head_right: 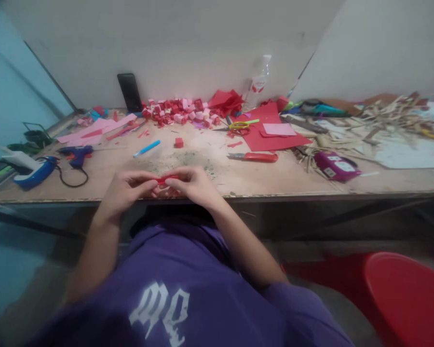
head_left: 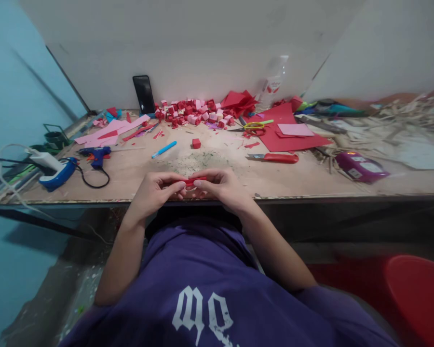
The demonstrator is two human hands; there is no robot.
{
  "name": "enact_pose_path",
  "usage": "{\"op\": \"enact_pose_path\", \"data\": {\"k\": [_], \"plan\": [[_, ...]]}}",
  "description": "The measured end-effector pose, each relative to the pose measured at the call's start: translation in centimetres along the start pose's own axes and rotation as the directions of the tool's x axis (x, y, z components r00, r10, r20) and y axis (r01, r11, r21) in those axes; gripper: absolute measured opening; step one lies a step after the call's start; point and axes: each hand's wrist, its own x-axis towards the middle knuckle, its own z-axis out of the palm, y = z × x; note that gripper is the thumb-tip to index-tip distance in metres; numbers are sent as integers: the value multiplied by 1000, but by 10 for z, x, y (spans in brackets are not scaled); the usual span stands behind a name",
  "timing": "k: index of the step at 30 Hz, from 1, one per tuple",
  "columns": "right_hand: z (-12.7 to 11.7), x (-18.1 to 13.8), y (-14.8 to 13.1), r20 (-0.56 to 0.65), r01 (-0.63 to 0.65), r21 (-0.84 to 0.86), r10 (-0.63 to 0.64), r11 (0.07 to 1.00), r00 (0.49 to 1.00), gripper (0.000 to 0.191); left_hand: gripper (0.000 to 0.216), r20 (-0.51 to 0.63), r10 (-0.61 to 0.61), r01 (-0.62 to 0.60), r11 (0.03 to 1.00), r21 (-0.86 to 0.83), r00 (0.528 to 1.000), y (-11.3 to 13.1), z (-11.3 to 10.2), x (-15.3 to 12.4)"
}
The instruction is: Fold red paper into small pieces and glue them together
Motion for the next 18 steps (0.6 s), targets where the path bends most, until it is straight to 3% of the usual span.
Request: {"op": "enact_pose_path", "data": {"k": [4,12,18], "plan": [[1,-1,-1,1,7,27,-7,1000,1000,22,27,34,8,-7,1000,-13,999,0,-1,0],[1,0,1,-34,27,14,-27,1000,999,24,32,-13,9,-9,1000,16,1000,5,-2,1],[0,0,2,-34,-5,29,6,1000,999,23,45,97,2,-17,988,154,995,6,-3,5]]}}
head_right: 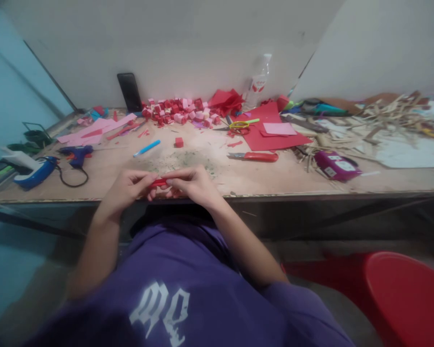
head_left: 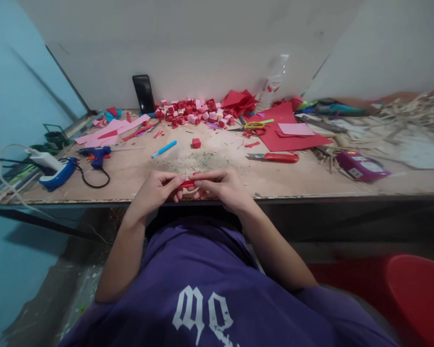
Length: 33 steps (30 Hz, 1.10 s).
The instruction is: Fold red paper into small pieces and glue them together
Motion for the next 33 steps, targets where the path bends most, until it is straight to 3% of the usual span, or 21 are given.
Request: {"op": "enact_pose_path", "data": {"k": [9,19,28,33], "plan": [[-1,1,2,6,-2,2,2,1000,1000,19,49,62,20,-26,996,89,998,4,0,1],[1,-1,0,30,29,-22,-28,999,999,16,50,57,30,-36,994,103,998,3,0,0],[-1,0,-5,127,24,-116,-9,993,992,28,47,56,53,-59,992,112,997,7,0,-2],[-2,1,-4,124,-7,-117,21,993,992,31,46,65,63,-71,990,122,996,5,0,-3]]}}
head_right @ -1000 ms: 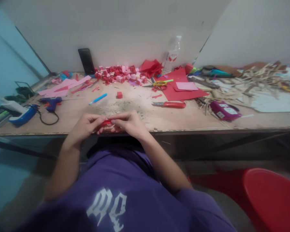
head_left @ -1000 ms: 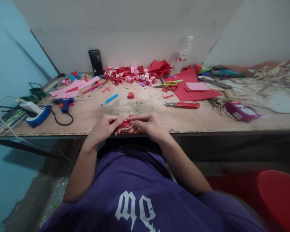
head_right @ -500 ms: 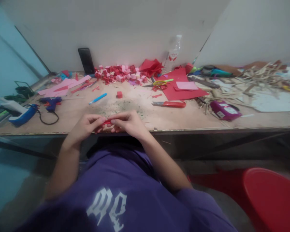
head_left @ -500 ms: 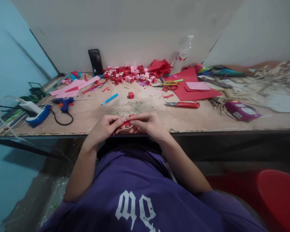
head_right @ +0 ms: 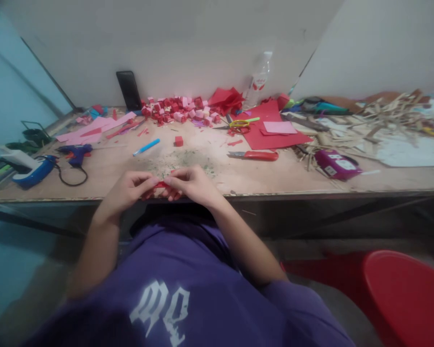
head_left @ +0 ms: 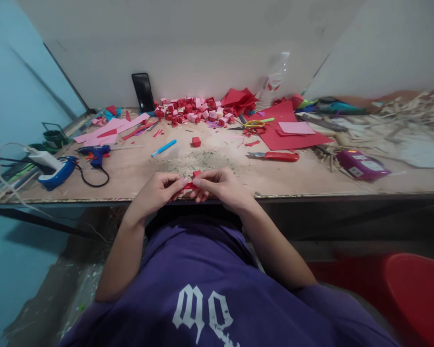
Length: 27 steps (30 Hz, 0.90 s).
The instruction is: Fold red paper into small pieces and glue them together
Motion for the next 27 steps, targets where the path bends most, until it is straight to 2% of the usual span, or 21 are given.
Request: {"op": "enact_pose_path", "data": {"k": [11,19,27], "plan": [[0,0,0,-8,5,-1,-5,1000,1000,23,43,-2,-1,1,1000,-1,1000,-5,-1,-1],[1,0,-1,-61,6,11,-6,1000,998,22,38,-12,-89,88,992,-94,996,-7,-6,-3],[-1,1,2,-64,43,-87,-49,995,997,18,34,-39,-53,49,994,-100,998,-4,-5,-3]]}}
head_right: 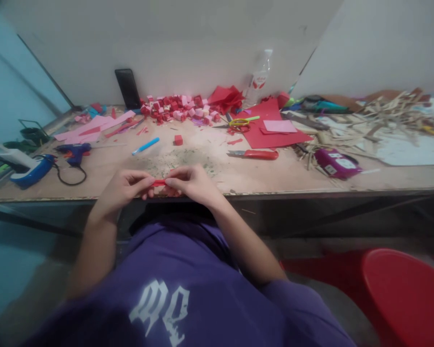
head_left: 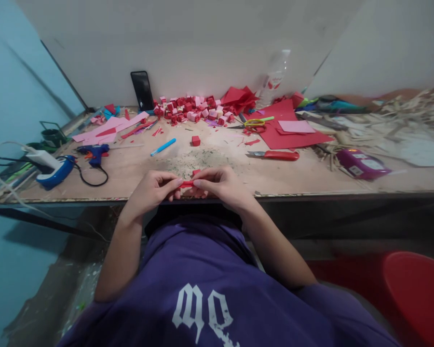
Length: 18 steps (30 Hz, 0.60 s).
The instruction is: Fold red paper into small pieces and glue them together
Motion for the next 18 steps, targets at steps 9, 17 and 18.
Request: {"op": "enact_pose_path", "data": {"k": [9,17,18], "plan": [[0,0,-3,27,-43,-27,44,999,999,27,27,-44,29,-27,999,41,999,-4,1,-1],[0,-1,1,-20,-36,-8,36,999,999,25,24,-110,62,-46,988,145,992,-7,5,-1],[0,-1,0,-17,-33,-15,33,999,999,25,25,-101,71,-54,986,156,992,-8,4,-1]]}}
